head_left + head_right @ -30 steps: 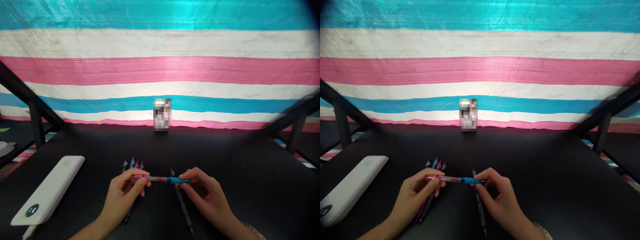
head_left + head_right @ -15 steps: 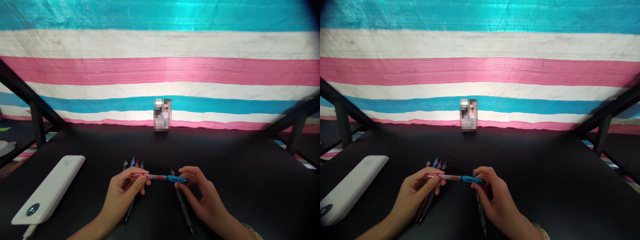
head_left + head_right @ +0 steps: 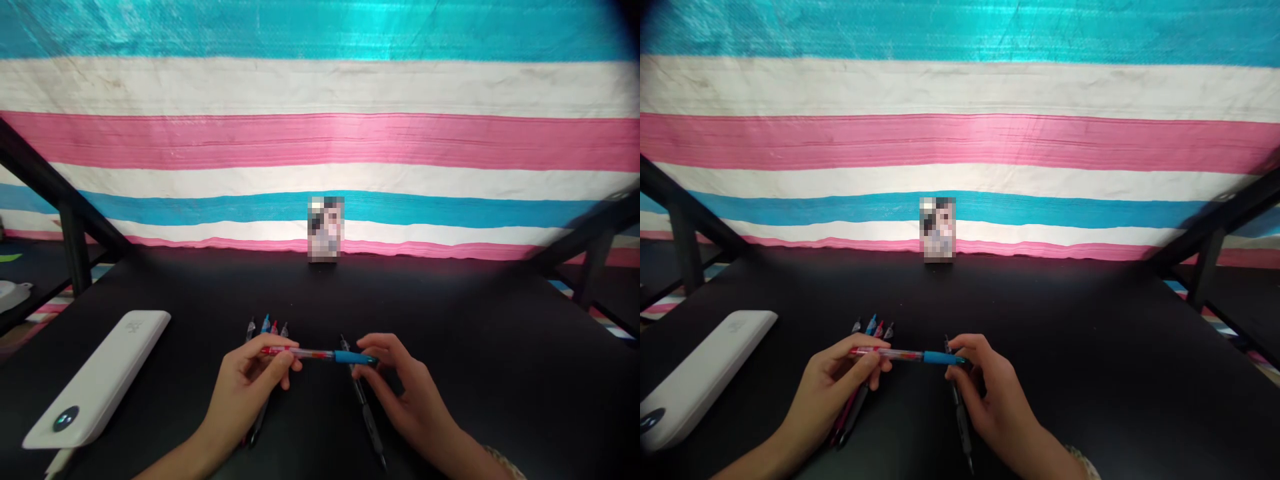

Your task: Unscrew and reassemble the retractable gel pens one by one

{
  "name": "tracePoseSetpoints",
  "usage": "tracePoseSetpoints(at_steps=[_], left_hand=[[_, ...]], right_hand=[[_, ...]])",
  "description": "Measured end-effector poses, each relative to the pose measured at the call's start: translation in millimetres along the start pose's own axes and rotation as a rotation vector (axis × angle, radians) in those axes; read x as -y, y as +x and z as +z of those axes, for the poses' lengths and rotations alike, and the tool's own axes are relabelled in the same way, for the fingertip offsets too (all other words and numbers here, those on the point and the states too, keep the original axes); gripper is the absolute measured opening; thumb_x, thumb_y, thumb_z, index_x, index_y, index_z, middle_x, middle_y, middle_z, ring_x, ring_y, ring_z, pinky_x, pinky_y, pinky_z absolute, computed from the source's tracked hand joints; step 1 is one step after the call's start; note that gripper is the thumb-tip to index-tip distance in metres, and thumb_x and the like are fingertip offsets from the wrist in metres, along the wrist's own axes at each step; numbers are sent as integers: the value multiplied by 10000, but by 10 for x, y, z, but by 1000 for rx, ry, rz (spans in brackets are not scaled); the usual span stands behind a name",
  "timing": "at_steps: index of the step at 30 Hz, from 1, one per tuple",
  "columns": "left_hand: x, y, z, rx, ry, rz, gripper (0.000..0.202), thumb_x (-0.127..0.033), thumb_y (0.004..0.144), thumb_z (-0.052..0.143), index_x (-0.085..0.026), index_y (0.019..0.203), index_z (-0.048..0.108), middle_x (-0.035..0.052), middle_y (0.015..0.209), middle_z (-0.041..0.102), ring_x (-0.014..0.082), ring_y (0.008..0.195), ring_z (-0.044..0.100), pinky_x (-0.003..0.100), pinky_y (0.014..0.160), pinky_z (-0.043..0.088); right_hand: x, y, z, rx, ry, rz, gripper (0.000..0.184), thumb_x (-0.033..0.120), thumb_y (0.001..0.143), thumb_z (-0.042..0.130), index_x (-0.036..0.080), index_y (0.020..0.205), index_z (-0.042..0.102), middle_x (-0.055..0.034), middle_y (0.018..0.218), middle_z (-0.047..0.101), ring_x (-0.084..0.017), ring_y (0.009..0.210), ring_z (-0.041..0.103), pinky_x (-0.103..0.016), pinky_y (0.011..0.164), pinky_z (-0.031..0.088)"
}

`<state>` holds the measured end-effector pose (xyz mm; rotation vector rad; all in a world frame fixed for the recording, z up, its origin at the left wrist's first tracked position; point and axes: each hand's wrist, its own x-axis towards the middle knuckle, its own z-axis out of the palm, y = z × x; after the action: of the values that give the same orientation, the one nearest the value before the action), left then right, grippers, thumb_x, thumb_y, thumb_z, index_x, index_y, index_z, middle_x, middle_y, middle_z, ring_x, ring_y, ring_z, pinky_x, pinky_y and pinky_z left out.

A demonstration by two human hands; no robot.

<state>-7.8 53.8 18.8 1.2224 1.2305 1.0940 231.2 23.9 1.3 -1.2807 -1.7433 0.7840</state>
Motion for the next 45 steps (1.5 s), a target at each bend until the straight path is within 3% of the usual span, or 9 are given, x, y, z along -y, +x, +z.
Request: tracePoseSetpoints(at_steps=[3, 6, 11, 16, 19, 24, 27, 35, 45], left_hand=[[30, 15, -26, 55, 6, -7, 153, -316, 862, 707, -190, 868, 794, 21, 664, 745, 131, 547, 621, 227, 592, 512], [73, 35, -71, 114, 24, -5, 163, -330, 874, 706, -193, 894, 791, 28, 687, 755, 141, 560, 636, 238, 600, 525], [87, 46, -91, 113, 41, -4, 167, -334, 887, 697, -195, 907, 789, 30, 710, 758, 141, 566, 634, 240, 605, 525], [41, 24, -34, 47, 2, -10, 156, -325, 864, 710, -193, 862, 793, 22, 657, 741, 139, 549, 614, 240, 598, 512], [39, 22, -31, 65, 1, -14, 150, -325, 858, 719, -195, 854, 794, 23, 666, 748, 134, 547, 619, 230, 591, 509], [58, 46, -60, 94, 12, -1, 169, -335, 876, 707, -190, 869, 794, 26, 675, 753, 125, 546, 624, 217, 592, 516], [51, 55, -55, 108, 7, 13, 157, -325, 863, 716, -190, 857, 794, 24, 651, 753, 124, 533, 628, 207, 568, 520], [93, 33, -56, 109, 34, 149, 88, -225, 864, 705, -222, 867, 793, -12, 626, 753, 98, 493, 634, 160, 528, 515], [135, 23, -101, 120, 61, 266, 116, -170, 872, 687, -223, 891, 788, -9, 652, 742, 116, 520, 654, 179, 542, 532]], right_hand=[[14, 0, -24, 19, 6, 0, 92, 193, 1004, 488, 260, 995, 551, 20, 773, 701, -156, 644, 649, -240, 608, 493], [41, 12, -65, 66, -31, -4, 245, 263, 1035, 459, 232, 839, 604, 2, 733, 646, -156, 625, 614, -251, 596, 473], [8, 20, -23, 14, -53, -6, 200, 219, 964, 573, 251, 1161, 572, 17, 772, 685, -158, 606, 600, -245, 576, 486], [22, 28, -24, 9, -46, -1, 79, 199, 981, 514, 240, 974, 581, 5, 755, 704, -159, 618, 642, -245, 576, 496], [52, 32, -59, 36, -68, -12, 222, 280, 1016, 486, 226, 851, 624, -1, 704, 645, -164, 598, 617, -257, 557, 482], [-7, 9, -27, -50, -84, -26, 135, 227, 941, 622, 230, 1075, 637, 7, 778, 696, -161, 599, 620, -249, 559, 496], [-25, 6, -21, -43, -110, -66, 65, 202, 953, 601, 229, 949, 660, -1, 777, 693, -161, 618, 629, -249, 578, 494], [21, 25, -61, 3, -179, -184, 207, 208, 1019, 507, 196, 866, 646, 6, 666, 585, -164, 614, 564, -257, 596, 436], [21, -11, -31, 175, -96, -3, 460, 381, 1073, 357, 213, 653, 441, 23, 639, 459, -138, 561, 472, -251, 540, 357]])
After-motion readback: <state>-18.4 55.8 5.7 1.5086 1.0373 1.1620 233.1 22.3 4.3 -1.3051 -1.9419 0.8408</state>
